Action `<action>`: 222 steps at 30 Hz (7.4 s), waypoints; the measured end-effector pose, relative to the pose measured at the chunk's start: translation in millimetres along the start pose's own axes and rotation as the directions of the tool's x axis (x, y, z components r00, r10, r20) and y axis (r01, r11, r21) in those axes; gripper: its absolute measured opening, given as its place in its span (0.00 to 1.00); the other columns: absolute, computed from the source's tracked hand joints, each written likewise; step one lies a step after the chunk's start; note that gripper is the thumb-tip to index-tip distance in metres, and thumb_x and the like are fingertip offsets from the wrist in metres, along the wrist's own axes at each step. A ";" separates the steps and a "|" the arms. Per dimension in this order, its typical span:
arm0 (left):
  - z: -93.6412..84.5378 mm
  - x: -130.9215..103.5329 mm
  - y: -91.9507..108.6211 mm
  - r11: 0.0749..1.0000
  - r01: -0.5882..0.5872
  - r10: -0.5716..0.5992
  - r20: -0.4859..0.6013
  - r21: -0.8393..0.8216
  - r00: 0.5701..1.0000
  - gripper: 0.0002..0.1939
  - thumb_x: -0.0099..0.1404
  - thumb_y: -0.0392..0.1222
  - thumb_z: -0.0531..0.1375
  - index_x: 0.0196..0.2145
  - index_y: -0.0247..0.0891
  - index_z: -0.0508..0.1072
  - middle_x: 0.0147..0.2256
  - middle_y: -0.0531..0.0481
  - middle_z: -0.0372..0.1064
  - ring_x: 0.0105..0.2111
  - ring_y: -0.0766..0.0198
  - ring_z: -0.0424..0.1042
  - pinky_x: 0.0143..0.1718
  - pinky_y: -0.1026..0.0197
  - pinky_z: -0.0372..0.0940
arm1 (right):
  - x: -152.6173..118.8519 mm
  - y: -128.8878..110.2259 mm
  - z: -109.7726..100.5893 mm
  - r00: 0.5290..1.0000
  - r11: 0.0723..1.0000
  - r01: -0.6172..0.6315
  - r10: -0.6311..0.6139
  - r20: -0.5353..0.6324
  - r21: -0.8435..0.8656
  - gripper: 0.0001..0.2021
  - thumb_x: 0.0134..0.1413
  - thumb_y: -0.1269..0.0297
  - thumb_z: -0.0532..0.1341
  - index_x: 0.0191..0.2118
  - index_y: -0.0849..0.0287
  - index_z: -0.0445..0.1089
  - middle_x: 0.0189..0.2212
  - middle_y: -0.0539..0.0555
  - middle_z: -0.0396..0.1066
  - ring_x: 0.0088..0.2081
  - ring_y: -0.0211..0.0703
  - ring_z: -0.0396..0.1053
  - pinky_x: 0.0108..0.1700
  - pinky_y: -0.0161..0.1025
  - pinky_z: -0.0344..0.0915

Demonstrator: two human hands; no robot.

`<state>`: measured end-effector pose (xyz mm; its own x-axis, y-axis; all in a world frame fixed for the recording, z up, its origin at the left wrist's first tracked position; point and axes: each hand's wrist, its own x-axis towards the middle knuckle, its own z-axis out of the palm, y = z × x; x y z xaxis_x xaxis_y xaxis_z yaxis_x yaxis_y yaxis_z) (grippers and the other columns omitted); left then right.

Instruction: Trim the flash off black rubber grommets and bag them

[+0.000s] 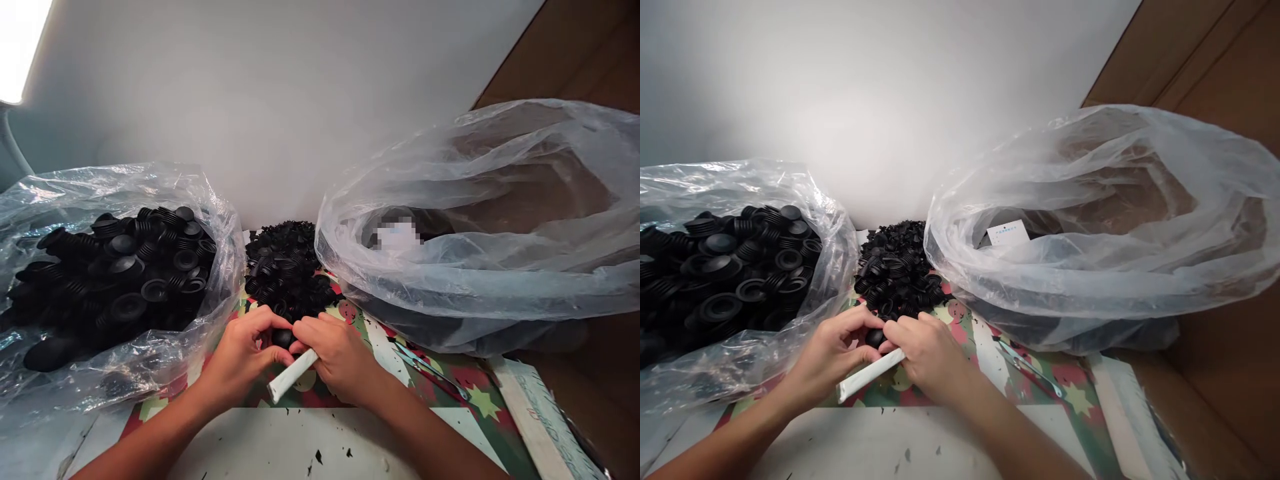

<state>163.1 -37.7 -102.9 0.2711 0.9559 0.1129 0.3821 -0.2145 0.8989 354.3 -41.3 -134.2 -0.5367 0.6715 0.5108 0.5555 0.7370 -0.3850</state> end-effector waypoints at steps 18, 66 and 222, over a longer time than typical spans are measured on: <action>2.1 7.4 -7.1 0.619 0.300 -0.415 0.022 -0.725 0.909 0.27 0.42 0.57 0.78 0.27 0.35 0.74 0.20 0.58 0.63 0.16 0.75 0.57 0.16 0.71 0.53 | -3.5 -20.5 3.2 0.936 0.933 0.318 -0.337 -0.100 -0.171 0.21 0.67 0.75 0.47 0.23 0.57 0.64 0.16 0.46 0.59 0.20 0.38 0.49 0.31 0.39 0.47; 5.0 -0.5 -9.7 0.933 -0.008 0.004 -0.010 -0.361 1.000 0.14 0.55 0.41 0.73 0.39 0.42 0.80 0.36 0.51 0.71 0.37 0.60 0.68 0.38 0.62 0.63 | 5.9 -15.4 1.3 0.719 0.272 -0.519 0.652 0.242 0.810 0.20 0.50 0.46 0.67 0.23 0.60 0.70 0.19 0.46 0.58 0.24 0.35 0.52 0.27 0.36 0.50; 4.8 9.0 -2.6 0.985 0.005 -0.011 -0.033 -0.175 0.999 0.18 0.50 0.41 0.71 0.40 0.42 0.76 0.40 0.48 0.78 0.45 0.52 0.76 0.48 0.54 0.70 | 2.8 6.0 -13.4 0.984 0.971 -0.178 0.179 0.005 0.161 0.16 0.68 0.68 0.54 0.58 0.57 0.65 0.47 0.58 0.74 0.45 0.48 0.71 0.47 0.44 0.60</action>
<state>168.7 -29.5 -106.3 0.2376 0.9643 0.1166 0.2230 -0.1710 0.9597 364.6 -36.0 -124.7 -0.4319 0.7932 0.4293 0.5328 0.6084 -0.5882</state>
